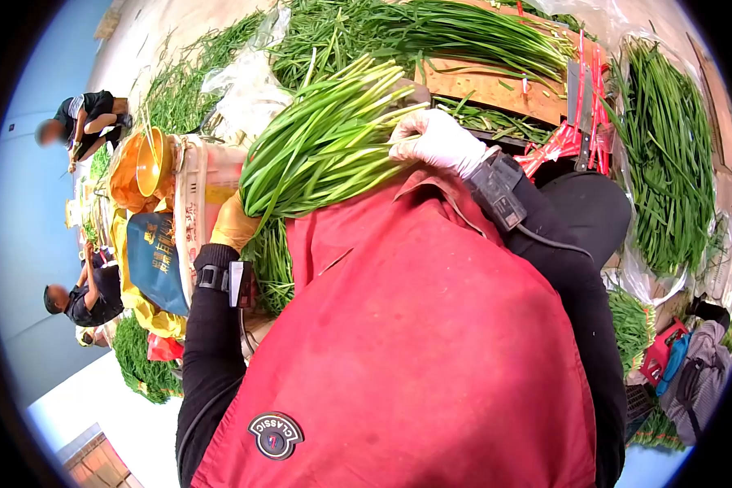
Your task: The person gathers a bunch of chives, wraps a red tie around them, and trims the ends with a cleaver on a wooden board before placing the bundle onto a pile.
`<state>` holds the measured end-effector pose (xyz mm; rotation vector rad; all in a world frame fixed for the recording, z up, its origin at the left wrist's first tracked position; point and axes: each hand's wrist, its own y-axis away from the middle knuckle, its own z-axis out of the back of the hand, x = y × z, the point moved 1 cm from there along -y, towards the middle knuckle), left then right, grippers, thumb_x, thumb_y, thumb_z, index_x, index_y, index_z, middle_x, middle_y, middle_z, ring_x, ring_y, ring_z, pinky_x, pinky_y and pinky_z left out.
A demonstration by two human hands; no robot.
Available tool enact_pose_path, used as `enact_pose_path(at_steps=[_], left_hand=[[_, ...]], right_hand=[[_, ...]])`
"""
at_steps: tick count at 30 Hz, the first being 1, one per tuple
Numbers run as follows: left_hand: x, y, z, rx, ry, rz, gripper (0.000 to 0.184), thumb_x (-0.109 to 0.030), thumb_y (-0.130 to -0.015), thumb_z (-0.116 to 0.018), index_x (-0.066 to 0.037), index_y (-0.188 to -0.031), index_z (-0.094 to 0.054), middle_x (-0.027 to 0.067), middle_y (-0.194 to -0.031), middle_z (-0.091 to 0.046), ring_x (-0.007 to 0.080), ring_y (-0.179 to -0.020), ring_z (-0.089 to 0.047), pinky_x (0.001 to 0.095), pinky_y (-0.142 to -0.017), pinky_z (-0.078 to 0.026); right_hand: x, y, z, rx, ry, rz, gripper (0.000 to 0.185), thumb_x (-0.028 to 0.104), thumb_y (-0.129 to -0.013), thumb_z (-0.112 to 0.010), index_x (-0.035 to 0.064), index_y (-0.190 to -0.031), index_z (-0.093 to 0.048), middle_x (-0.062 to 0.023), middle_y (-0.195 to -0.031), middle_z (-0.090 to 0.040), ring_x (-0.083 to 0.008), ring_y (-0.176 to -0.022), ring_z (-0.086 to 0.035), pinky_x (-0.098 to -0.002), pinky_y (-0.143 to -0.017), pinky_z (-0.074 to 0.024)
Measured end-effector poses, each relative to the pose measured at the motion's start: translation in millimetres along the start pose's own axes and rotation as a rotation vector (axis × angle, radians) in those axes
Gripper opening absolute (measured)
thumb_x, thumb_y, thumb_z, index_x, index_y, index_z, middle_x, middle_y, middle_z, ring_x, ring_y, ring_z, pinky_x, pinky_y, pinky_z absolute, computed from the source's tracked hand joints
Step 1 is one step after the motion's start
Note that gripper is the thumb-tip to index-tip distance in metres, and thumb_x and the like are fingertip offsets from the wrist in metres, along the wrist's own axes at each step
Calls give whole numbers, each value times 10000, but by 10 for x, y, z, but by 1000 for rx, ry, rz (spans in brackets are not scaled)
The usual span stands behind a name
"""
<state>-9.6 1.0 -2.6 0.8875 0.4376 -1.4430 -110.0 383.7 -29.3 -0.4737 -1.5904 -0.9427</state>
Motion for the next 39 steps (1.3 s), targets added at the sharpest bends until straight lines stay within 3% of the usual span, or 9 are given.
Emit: enact_pose_path(at_steps=[5,9,15,21,25,27,33,34,39], left_hand=[[95,-94,198,5,-79,-15,471,23,-787,-698,-21,-1233,-553,75,-1136,-661,140,-1013,-611,265,-877,-479],[-17,-44,142,-22,-137,-59,335,2,-817,-673,3,-1144,-600,76,-1046,-680,144,-921,-623,274,-809,-492],[124,-36,119,31,-119,-10,491,23,-775,-702,-20,-1240,-550,83,-1123,-667,149,-998,-622,271,-867,-486],[67,2,3,-4,-91,32,430,7,-799,-688,-20,-1213,-571,83,-1116,-669,142,-990,-619,269,-858,-486],[446,-18,-63,-29,13,22,397,0,-793,-696,-23,-1176,-593,71,-1079,-677,132,-942,-623,270,-812,-496],[549,-6,-64,-38,-24,18,385,2,-791,-698,-26,-1162,-599,58,-1048,-679,123,-898,-623,271,-768,-504],[407,59,-108,-17,-24,25,357,21,-804,-680,-38,-1147,-599,37,-1005,-673,105,-830,-613,262,-688,-509],[383,74,-89,-2,41,222,484,53,-696,-722,-22,-1157,-594,76,-1087,-670,188,-964,-629,307,-842,-503],[434,97,-190,-17,112,148,490,58,-701,-726,-10,-1166,-586,73,-1100,-667,179,-974,-628,307,-861,-499]], right_hand=[[154,-146,99,83,67,36,132,124,-758,-732,20,-830,-695,-48,-777,-685,-118,-753,-604,-264,-738,-480],[16,-138,29,58,-26,62,141,127,-782,-707,-5,-795,-657,-32,-792,-658,-121,-759,-598,-294,-704,-495],[-106,-32,249,-343,822,200,186,222,-713,-691,48,-775,-669,-158,-736,-644,-309,-705,-633,-391,-655,-501],[-431,502,880,-244,1037,-270,144,183,-728,-627,65,-773,-697,-193,-736,-646,-351,-716,-654,-423,-682,-525],[-700,622,775,-87,458,-144,289,110,-779,-665,20,-1053,-679,-93,-971,-707,-153,-879,-658,-308,-811,-515],[-585,484,550,-90,195,-36,519,238,-838,-691,-22,-1265,-551,-111,-1154,-649,-174,-1043,-595,-302,-950,-452],[-862,-58,67,-107,-435,-93,261,3,-834,-621,-32,-1091,-649,-69,-1035,-679,-147,-925,-622,-270,-867,-481],[-820,-19,88,-100,-480,-102,257,-8,-831,-615,-32,-1085,-651,-72,-1029,-679,-152,-928,-624,-275,-869,-484],[-762,133,225,-242,-622,45,134,-27,-751,-620,-30,-868,-686,-110,-839,-694,-184,-794,-644,-291,-799,-507]])
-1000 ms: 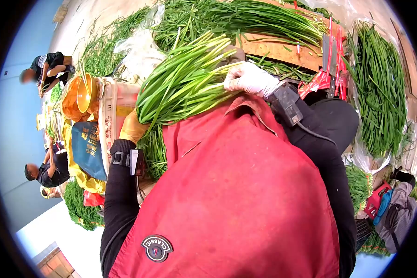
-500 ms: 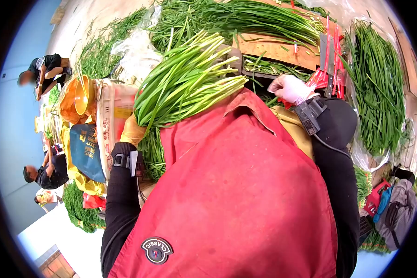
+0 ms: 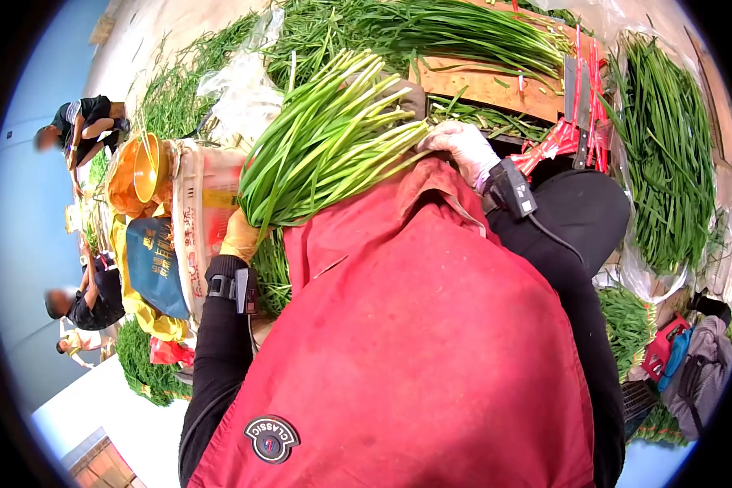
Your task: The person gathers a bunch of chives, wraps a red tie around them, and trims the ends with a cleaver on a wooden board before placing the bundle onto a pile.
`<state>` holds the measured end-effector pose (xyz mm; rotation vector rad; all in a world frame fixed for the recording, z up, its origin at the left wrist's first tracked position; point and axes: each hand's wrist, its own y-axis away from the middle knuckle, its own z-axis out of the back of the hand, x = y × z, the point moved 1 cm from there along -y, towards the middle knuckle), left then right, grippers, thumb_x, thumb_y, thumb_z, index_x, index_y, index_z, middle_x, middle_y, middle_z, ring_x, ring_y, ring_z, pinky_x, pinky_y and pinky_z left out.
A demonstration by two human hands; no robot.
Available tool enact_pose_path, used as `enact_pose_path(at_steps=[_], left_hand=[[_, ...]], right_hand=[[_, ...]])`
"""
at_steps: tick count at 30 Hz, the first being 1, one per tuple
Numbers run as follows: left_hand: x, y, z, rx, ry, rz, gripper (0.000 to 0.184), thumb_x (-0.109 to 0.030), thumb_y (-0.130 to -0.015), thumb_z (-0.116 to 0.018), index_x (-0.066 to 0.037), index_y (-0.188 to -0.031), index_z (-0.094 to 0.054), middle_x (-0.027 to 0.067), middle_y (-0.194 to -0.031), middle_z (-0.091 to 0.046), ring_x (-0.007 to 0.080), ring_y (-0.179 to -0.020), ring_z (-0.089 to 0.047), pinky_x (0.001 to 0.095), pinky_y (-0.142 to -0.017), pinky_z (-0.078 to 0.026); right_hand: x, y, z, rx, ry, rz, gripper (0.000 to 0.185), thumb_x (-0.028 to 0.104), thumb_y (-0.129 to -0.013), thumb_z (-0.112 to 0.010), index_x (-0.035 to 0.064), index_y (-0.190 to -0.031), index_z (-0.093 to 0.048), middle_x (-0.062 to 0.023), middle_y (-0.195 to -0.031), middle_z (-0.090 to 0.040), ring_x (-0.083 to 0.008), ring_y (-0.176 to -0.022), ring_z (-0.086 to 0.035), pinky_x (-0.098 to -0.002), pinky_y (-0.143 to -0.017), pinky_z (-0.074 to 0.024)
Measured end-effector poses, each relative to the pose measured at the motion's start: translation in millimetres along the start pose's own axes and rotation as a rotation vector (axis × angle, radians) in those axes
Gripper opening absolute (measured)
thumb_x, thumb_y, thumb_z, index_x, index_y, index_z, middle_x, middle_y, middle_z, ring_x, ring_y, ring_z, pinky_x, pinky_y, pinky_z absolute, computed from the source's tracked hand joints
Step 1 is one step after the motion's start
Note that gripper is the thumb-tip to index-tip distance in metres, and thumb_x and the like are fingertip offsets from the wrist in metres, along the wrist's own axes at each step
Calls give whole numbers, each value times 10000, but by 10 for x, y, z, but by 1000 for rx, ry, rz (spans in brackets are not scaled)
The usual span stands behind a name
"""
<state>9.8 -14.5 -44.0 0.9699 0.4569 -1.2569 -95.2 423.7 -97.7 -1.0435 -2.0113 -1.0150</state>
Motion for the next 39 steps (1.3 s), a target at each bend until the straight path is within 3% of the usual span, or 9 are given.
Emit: enact_pose_path(at_steps=[4,7,10,14,20,26,31,34,39], left_hand=[[56,-27,4,-3,111,50,496,65,-696,-725,-3,-1167,-585,76,-1108,-665,184,-984,-630,311,-876,-496],[-34,-40,-2,17,19,27,505,72,-689,-724,-4,-1168,-585,77,-1107,-665,187,-986,-629,311,-878,-495],[-146,-21,8,31,-109,9,513,82,-683,-721,-5,-1170,-586,77,-1105,-666,184,-982,-629,306,-875,-496],[-76,-8,-9,20,2,10,475,66,-724,-717,-16,-1173,-585,64,-1104,-665,167,-975,-626,300,-856,-503],[45,-30,-28,9,116,32,377,35,-817,-669,-46,-1175,-579,40,-1087,-662,147,-952,-624,303,-786,-527],[10,-9,-3,-11,-89,22,362,21,-822,-665,-38,-1169,-583,44,-1057,-672,150,-930,-628,298,-746,-522],[-247,32,-72,-45,-144,-132,335,2,-821,-671,-25,-1148,-603,57,-1056,-681,138,-921,-632,275,-778,-504],[-87,1,-33,-32,-76,-87,441,12,-728,-744,-20,-1144,-601,73,-1082,-676,174,-946,-636,299,-848,-503],[-113,29,-15,-48,-79,-49,420,21,-745,-720,-26,-1145,-602,62,-1075,-675,163,-946,-629,293,-841,-499]], right_hand=[[186,83,8,-86,276,-70,131,78,-798,-627,-11,-862,-698,-93,-853,-697,-166,-847,-634,-281,-844,-477],[142,-26,-110,79,475,-45,285,118,-855,-611,-4,-1111,-641,-52,-1019,-677,-137,-906,-597,-285,-869,-455],[11,-93,-292,55,64,-82,230,21,-842,-591,-18,-1062,-648,-62,-1001,-682,-160,-924,-621,-284,-857,-482],[-17,-77,-193,24,18,-48,214,-38,-772,-571,-49,-968,-655,-107,-899,-686,-205,-835,-645,-307,-817,-504],[146,9,108,-205,-281,122,132,123,-802,-550,25,-752,-624,-93,-781,-649,-189,-760,-609,-327,-756,-480],[809,484,-439,60,415,41,193,173,-863,-596,22,-917,-703,-65,-878,-691,-154,-839,-640,-308,-779,-498],[279,181,-572,18,1063,493,198,160,-884,-570,44,-1002,-678,-148,-932,-655,-313,-872,-634,-350,-822,-493],[403,176,-636,105,1229,96,277,297,-880,-578,41,-908,-679,-168,-829,-654,-346,-793,-633,-409,-722,-491],[318,74,-706,234,1376,91,285,328,-834,-591,57,-845,-675,-167,-773,-652,-349,-749,-633,-436,-667,-487]])
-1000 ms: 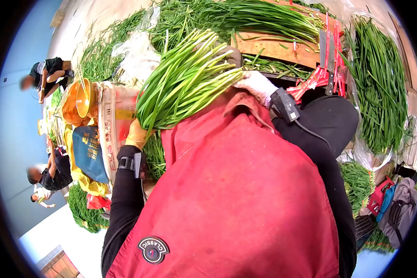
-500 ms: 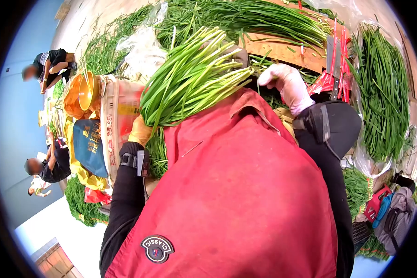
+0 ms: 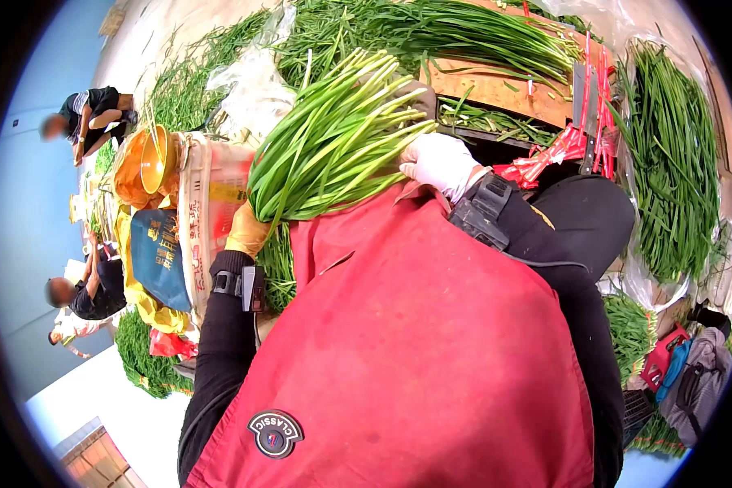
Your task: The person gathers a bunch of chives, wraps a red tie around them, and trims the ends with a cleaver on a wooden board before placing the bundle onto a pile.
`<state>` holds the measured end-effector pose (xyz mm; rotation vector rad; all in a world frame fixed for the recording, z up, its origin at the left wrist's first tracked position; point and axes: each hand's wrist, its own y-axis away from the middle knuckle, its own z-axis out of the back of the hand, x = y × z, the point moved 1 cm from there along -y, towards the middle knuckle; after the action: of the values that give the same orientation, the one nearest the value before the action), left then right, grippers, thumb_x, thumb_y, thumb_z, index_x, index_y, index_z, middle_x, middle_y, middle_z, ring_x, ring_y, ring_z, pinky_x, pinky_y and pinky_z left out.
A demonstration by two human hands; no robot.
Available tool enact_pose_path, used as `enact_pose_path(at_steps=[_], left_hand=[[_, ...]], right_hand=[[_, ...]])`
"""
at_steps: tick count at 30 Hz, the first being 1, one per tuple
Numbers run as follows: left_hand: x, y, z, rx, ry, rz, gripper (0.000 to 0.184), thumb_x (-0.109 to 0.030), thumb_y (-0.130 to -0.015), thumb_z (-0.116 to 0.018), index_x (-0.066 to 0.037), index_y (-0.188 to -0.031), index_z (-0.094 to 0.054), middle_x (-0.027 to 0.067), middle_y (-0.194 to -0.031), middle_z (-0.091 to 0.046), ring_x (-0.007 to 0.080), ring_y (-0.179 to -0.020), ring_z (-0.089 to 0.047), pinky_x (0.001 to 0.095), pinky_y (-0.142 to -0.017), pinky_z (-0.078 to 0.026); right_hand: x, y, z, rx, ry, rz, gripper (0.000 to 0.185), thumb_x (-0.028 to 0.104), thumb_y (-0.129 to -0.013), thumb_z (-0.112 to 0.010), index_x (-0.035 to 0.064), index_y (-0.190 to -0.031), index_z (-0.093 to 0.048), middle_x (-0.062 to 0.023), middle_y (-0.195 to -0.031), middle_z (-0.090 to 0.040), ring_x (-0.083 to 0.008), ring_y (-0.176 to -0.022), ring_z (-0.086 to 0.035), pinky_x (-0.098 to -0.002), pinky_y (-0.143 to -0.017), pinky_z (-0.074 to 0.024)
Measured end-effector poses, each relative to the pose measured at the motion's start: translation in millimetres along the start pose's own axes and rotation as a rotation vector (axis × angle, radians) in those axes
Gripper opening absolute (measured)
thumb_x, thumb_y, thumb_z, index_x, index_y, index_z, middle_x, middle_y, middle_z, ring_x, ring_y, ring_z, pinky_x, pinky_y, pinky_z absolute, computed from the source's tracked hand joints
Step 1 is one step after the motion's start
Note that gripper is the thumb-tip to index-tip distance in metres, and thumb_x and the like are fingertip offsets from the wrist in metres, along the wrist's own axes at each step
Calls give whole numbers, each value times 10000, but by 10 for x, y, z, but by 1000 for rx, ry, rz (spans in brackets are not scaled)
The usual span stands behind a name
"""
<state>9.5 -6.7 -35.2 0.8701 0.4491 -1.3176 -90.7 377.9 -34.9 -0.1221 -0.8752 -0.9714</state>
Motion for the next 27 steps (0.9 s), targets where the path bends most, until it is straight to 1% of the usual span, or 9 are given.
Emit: enact_pose_path(at_steps=[3,6,9,14,19,21,24,26,27], left_hand=[[-27,7,13,13,18,-45,336,-23,-822,-679,-18,-1149,-603,73,-1066,-685,155,-943,-635,274,-826,-491],[-70,-3,55,29,-87,19,332,-28,-826,-673,-17,-1150,-600,80,-1076,-683,165,-957,-639,276,-834,-490],[-71,-39,51,12,-72,-60,337,24,-781,-692,-33,-1107,-627,39,-979,-684,125,-813,-625,272,-682,-510],[-130,-38,109,44,-130,-85,307,6,-797,-681,-29,-1097,-628,53,-945,-687,126,-793,-627,268,-676,-510],[-235,-63,216,21,-104,-26,348,25,-775,-700,-24,-1111,-619,53,-965,-683,133,-832,-630,264,-730,-506],[-151,-93,320,51,-14,57,386,-16,-804,-709,-29,-1174,-600,65,-1104,-677,133,-973,-628,264,-841,-493],[-141,-164,411,71,2,83,415,-2,-804,-707,-34,-1200,-589,54,-1123,-667,118,-977,-618,258,-849,-491],[-105,-214,444,86,-57,58,423,-1,-806,-705,-34,-1209,-581,49,-1138,-659,113,-984,-611,259,-855,-488],[-95,-227,447,80,-42,77,416,-18,-809,-706,-36,-1206,-582,55,-1134,-661,120,-985,-613,264,-857,-489]], right_hand=[[54,12,61,24,-61,-61,239,284,-824,-579,85,-895,-692,-165,-855,-667,-353,-854,-643,-433,-750,-503],[-48,-49,4,-66,-9,-146,236,266,-818,-568,72,-888,-682,-173,-869,-665,-362,-859,-639,-441,-764,-502],[-29,-12,36,-124,92,-118,235,249,-813,-558,50,-869,-671,-191,-869,-658,-369,-856,-635,-451,-774,-501],[-555,-70,-56,-206,179,-189,205,181,-785,-536,32,-811,-675,-216,-812,-661,-387,-790,-651,-466,-716,-520],[-1155,187,-12,208,393,-443,196,128,-743,-574,35,-870,-693,-205,-864,-674,-380,-833,-660,-448,-761,-520],[-1207,243,23,343,318,-476,262,210,-753,-636,39,-938,-708,-208,-950,-680,-361,-923,-662,-429,-791,-523],[-977,187,286,122,97,-369,381,401,-780,-638,68,-953,-699,-167,-930,-682,-335,-853,-657,-419,-780,-512],[-945,-54,260,-125,-247,-141,439,318,-801,-608,84,-1172,-638,-167,-1139,-648,-301,-1050,-626,-358,-901,-484],[-857,-203,219,-123,-464,2,460,149,-818,-607,20,-1258,-568,-91,-1238,-615,-154,-1051,-596,-296,-912,-465]])
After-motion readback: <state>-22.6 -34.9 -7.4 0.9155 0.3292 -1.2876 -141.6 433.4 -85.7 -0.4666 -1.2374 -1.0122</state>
